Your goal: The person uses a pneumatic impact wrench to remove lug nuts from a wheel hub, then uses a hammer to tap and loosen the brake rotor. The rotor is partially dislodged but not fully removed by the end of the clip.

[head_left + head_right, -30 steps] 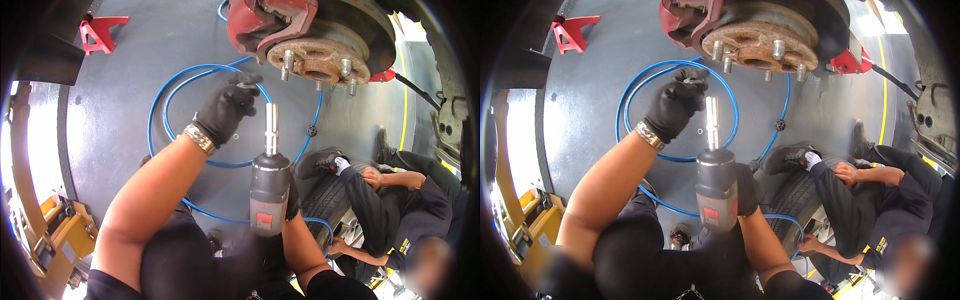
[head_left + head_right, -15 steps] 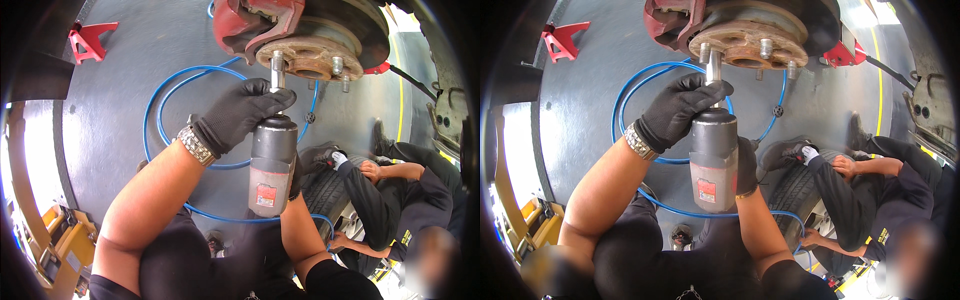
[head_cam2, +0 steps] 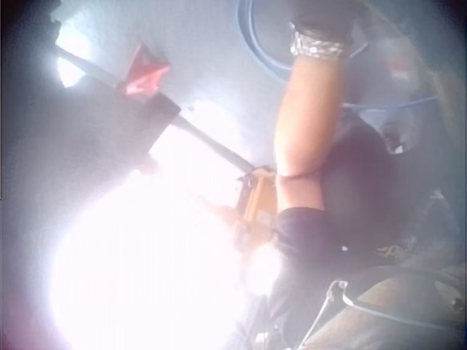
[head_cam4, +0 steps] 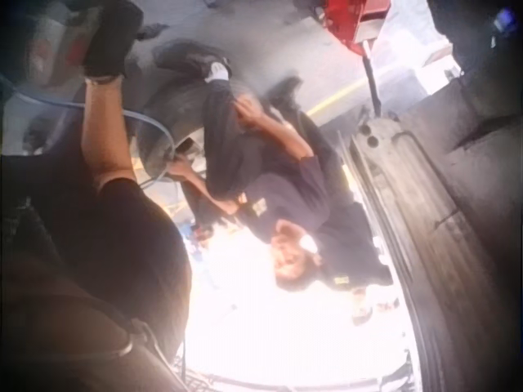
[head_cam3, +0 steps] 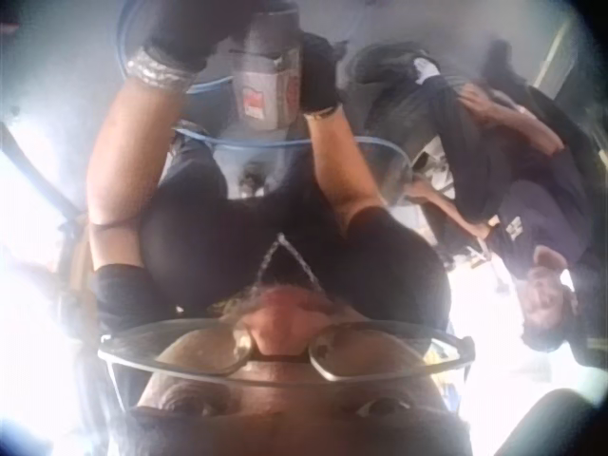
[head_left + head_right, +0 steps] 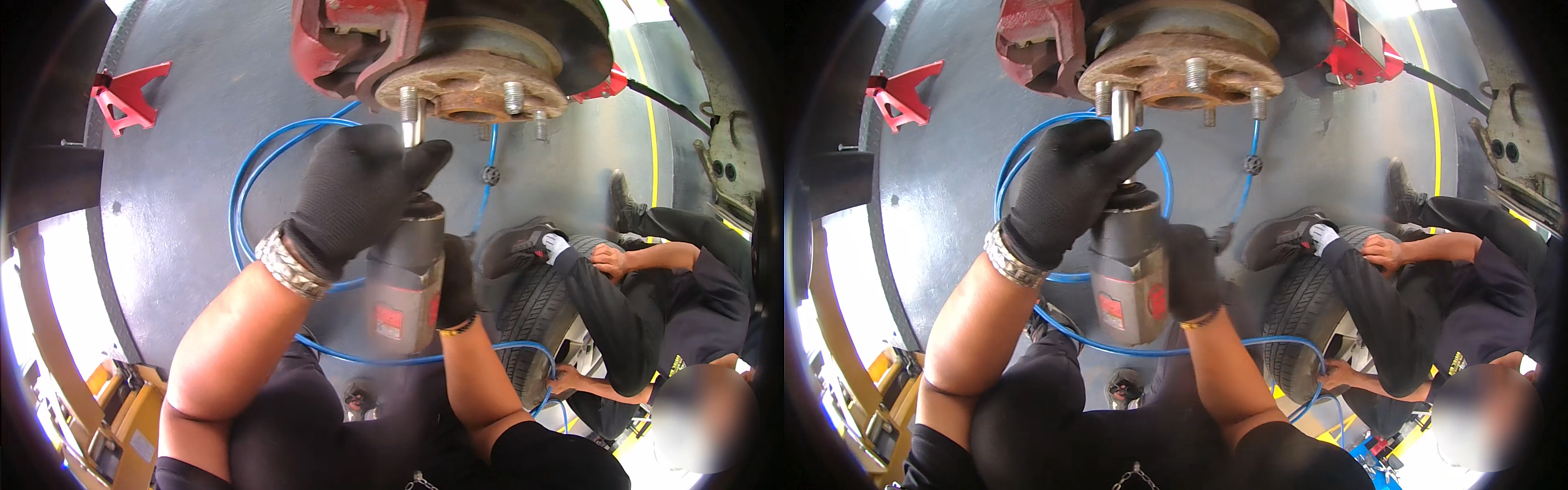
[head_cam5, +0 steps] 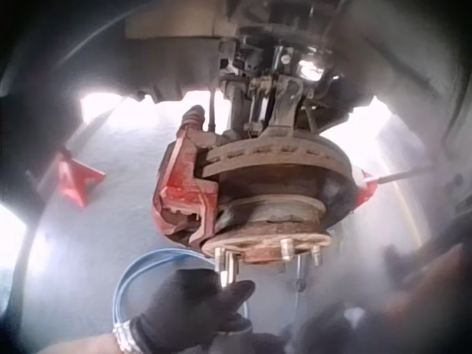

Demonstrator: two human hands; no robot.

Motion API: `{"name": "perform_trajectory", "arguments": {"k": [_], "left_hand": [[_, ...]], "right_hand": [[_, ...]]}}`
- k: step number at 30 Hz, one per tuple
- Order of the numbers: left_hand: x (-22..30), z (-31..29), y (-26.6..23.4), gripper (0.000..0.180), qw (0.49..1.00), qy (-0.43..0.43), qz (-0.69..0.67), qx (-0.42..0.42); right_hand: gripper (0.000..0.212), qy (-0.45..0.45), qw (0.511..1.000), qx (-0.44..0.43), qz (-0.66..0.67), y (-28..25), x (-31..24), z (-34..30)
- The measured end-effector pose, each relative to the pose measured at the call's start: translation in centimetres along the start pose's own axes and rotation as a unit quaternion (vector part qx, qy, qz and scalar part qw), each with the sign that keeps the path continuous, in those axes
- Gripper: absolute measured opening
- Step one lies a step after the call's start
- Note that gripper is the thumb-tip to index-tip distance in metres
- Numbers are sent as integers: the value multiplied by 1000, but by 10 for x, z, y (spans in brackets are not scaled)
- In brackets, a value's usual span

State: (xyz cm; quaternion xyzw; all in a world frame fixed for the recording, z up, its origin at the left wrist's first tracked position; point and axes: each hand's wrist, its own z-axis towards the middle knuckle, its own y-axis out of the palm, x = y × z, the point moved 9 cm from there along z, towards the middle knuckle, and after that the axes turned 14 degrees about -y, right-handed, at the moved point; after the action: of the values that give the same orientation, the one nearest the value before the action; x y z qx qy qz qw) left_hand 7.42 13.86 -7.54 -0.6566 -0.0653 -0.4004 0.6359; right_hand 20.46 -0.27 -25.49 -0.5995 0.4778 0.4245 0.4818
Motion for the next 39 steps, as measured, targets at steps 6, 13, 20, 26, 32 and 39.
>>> {"name": "perform_trajectory", "arguments": {"k": [6,13,20,26,32,39], "left_hand": [[-20,-1,24,26,957,-111,-264,-50],[-29,-47,72,64,650,-413,-606,-197],[-27,-49,68,55,628,-390,-653,-162],[-58,-32,50,40,922,-160,-340,98],[-81,-21,63,30,776,-316,-545,-12],[-56,-27,36,29,860,-247,-444,-45]], "right_hand": [[41,39,998,46,-30,-38,-29,-13],[42,22,994,-94,-51,-12,-32,-7],[42,-15,995,-94,2,2,-59,5],[42,-89,985,-75,-127,-13,-41,12],[35,-86,979,-93,-160,-24,-37,-2],[60,-234,921,-125,-285,-33,-30,-45]]}}
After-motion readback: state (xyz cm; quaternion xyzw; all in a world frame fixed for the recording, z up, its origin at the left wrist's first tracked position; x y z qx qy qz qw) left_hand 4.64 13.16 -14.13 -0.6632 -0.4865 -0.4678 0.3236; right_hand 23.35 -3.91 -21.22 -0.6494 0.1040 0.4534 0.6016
